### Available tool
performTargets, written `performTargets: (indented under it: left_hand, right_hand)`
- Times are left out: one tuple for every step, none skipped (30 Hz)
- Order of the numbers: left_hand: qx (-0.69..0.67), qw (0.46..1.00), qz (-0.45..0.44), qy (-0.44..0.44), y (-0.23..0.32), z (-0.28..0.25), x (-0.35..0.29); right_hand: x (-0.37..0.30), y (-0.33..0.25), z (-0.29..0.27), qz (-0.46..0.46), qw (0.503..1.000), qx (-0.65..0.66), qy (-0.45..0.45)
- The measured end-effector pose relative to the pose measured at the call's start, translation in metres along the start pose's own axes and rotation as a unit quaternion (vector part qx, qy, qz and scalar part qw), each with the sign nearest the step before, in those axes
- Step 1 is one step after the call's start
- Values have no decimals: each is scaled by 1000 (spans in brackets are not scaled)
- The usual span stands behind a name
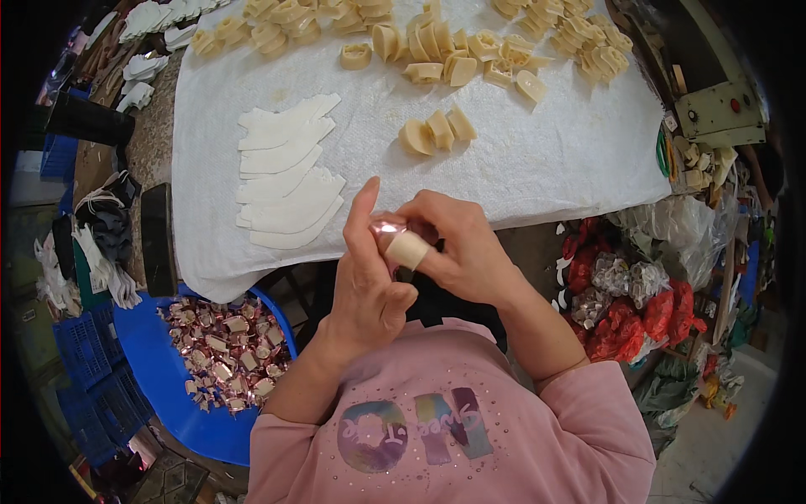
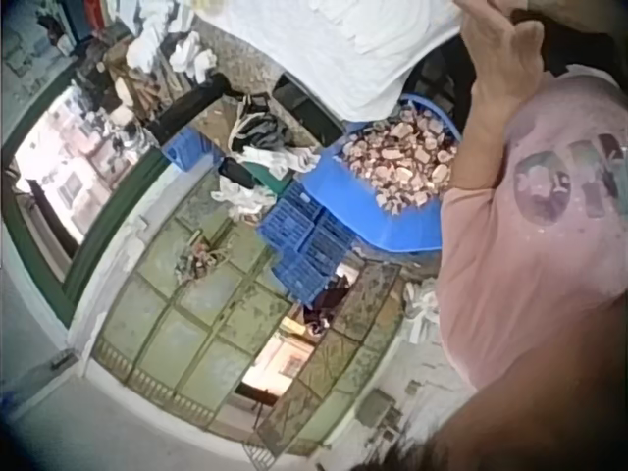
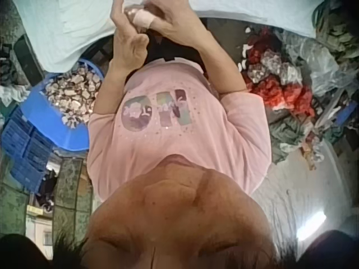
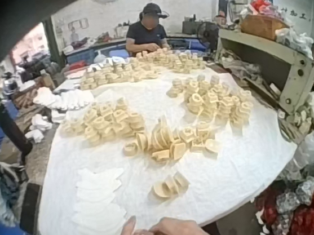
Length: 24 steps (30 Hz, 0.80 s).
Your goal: The recorder is assembling small cream-colored shoe components, possibly heels or internal structural parts, by fitting small pieces together and applying adhesive.
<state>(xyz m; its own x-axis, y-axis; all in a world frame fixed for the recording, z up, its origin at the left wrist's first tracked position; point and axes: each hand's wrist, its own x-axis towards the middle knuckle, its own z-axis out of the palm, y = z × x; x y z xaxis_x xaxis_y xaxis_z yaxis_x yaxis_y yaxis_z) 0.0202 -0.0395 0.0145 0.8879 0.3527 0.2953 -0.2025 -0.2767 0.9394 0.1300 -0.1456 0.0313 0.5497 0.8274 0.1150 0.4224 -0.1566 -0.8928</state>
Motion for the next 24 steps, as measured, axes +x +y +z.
performTargets:
  left_hand:
    - [0,1000,1,0,1,2,0]
    - [-5,999,-36,10,3,4,0]
    - [-10,997,-74,19,3,5,-1]
    - [6,997,-80,-2,-3,-1,-2]
    - [7,997,-80,-1,-3,-1,-2]
    - [-51,993,-105,30,-3,-1,-2]
    - [-110,984,-129,59,-3,1,0]
    - [-148,970,-192,15,5,-8,4]
    - [-149,970,-191,13,2,-11,6]
    - [-58,986,-156,-5,1,-12,5]
    - [34,992,-120,-23,1,-12,4]
    - [63,995,-82,-15,-1,-12,4]
    - [61,995,-82,-16,3,-12,5]
    - [94,994,-50,-25,8,-13,7]
    - [125,991,-19,-34,11,-12,9]
    - [126,991,-18,-33,11,-11,10]
    - [127,992,-10,-19,9,-9,10]
    - [128,992,-3,-5,8,-8,12]
    - [129,992,-3,-4,6,-7,12]
    - [144,990,4,9,4,-6,14]
    - [158,987,11,23,4,-5,15]
    - [158,987,11,24,4,-5,15]
    - [167,985,27,20,5,-5,16]
    - [176,983,44,16,6,-5,16]
  right_hand:
    - [-1,1,0,48,994,93,-12]
    - [-1,2,1,46,995,93,-12]
    - [-2,4,2,24,995,99,15]
    - [-3,6,3,1,993,107,42]
    - [-3,7,4,-21,991,114,69]
    - [-1,7,4,-10,987,151,62]
    - [2,12,0,-11,987,150,64]
    - [6,18,-5,70,956,286,10]
    - [11,24,-9,149,897,414,-44]
    - [14,25,-10,149,892,421,-67]
    - [16,29,-12,151,892,421,-66]
    - [16,34,-13,121,906,396,-91]
    - [16,36,-14,89,918,369,-117]
    - [16,32,-16,65,917,377,-115]
    - [13,31,-16,66,917,377,-114]
    - [13,31,-16,29,956,279,-91]
    - [12,30,-15,-7,982,178,-67]
    - [11,29,-12,-25,987,155,-34]
    - [9,28,-8,-26,987,156,-35]
    - [8,27,-5,-22,991,134,-6]
    - [8,27,-4,-19,993,112,22]
    - [7,26,-6,-19,993,111,21]
    - [6,26,-9,21,980,198,-8]
    - [6,26,-11,62,956,283,-37]
